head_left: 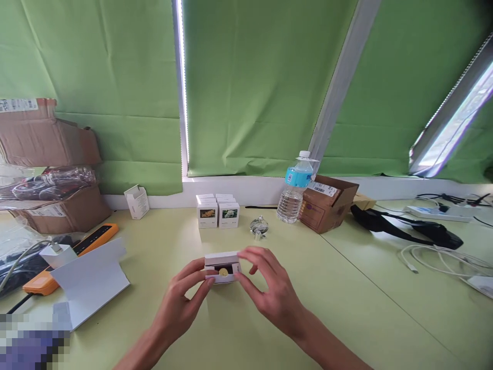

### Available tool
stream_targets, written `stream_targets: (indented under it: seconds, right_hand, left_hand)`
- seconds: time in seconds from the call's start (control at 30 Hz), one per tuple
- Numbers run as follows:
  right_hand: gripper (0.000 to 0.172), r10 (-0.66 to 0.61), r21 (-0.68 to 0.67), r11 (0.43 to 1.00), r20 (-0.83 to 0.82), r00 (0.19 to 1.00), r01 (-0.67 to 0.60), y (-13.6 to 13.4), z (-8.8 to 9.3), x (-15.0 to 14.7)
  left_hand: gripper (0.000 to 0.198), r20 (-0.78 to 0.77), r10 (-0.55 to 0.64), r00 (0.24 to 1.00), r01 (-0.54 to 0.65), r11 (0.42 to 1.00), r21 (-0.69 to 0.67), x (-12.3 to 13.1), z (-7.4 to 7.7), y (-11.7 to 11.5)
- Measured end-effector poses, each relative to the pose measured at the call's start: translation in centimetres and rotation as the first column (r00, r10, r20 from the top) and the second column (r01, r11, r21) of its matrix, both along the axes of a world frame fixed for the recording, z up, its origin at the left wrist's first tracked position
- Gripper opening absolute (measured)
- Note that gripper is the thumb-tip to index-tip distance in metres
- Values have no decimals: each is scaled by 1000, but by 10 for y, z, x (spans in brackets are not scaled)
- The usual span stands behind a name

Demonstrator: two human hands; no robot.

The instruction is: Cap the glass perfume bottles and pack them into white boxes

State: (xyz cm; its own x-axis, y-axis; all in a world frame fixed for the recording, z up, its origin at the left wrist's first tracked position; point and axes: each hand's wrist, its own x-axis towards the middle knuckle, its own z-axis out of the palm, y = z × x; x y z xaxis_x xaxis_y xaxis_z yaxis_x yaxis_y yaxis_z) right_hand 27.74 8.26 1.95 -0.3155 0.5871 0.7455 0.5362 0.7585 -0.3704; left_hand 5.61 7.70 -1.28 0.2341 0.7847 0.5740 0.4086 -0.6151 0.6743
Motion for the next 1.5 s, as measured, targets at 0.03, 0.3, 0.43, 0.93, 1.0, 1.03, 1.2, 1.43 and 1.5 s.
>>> stream_targets:
  seconds: [0.03, 0.3, 0.43, 0.93, 1.0, 1.03, 1.2, 1.43, 1.5]
  right_hand:
    - [41, -30, -66, 997, -40, 999, 28, 1, -3, -1]
    - [41, 159, -246, 958, 16, 987, -151, -2, -7, -5]
    - [36, 164, -173, 974, 74, 984, -150, -1, -4, -5]
    - [35, 16, -65, 998, 178, 984, -4, 10, -17, 3]
    - [35, -2, -44, 999, 187, 982, 11, 11, -18, 2]
    - [34, -13, -31, 999, 188, 982, 19, 11, -19, 2]
    - [36, -111, 52, 994, 295, 949, 100, 10, -21, -4]
    - [58, -1, -328, 942, 201, 980, 68, 3, -14, -9]
    - [83, 79, -469, 883, 125, 989, -11, 0, -13, -10]
  left_hand:
    - [18, 78, 41, 996, -37, 998, -56, 4, 0, -1]
    - [19, 219, 163, 962, -118, 971, -208, 16, 1, 3]
    - [28, 170, 40, 985, -21, 993, -114, 2, 0, 8]
    - [32, 17, 7, 1000, -6, 998, -65, -3, -7, 10]
    - [32, 9, 10, 1000, -10, 999, -49, -3, -6, 10]
    - [32, 5, 10, 1000, -9, 999, -52, -3, -5, 10]
    - [27, 70, 61, 996, -50, 988, -144, 4, -4, 11]
    - [39, 180, 26, 983, 33, 947, -320, 11, 2, -1]
    - [37, 176, -66, 982, 113, 954, -277, 11, 0, -4]
